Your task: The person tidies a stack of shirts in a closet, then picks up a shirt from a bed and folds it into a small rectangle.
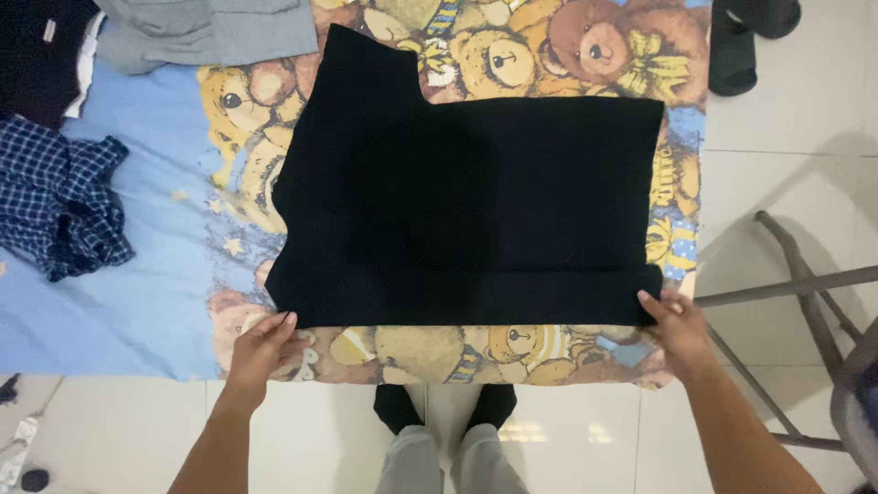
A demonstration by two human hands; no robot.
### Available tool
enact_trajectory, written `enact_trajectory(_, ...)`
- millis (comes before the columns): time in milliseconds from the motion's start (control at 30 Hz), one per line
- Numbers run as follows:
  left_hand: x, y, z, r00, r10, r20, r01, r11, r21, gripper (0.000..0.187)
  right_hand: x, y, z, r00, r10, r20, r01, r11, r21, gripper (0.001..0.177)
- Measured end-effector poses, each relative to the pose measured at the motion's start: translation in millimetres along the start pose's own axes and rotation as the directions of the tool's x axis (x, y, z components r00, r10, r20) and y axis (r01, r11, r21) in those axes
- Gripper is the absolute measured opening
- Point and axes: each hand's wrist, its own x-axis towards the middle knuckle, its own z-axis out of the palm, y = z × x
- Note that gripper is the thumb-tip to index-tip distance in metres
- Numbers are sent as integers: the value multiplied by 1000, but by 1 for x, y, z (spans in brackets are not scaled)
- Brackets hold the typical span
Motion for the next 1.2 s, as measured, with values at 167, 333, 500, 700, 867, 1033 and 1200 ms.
enact_trajectory(167,11,-2,-3,998,56,9,-57,989,134,37,-24,-45,17,644,-704,298,599,223,-769,76)
enact_trajectory(333,23,-20,-8,997,67,-29,-59,972,229,30,-21,-79,30,673,-558,486,560,-46,-827,32)
enact_trajectory(500,30,-26,-6,989,132,-68,-105,946,306,31,-5,-103,31,915,-256,313,371,224,-901,40)
enact_trajectory(700,21,-8,0,953,264,-148,-99,734,672,38,15,-84,16,960,-217,177,240,309,-920,53)
enact_trajectory(867,-9,26,16,888,407,-214,-105,632,767,30,24,-41,21,994,-111,-21,49,586,-809,51)
enact_trajectory(1033,-37,64,71,633,768,-94,-462,472,751,21,32,8,8,892,-448,54,391,707,-589,50)
enact_trajectory(1200,-63,119,217,494,730,473,-780,131,613,21,42,34,-6,896,-443,-12,354,731,-584,41)
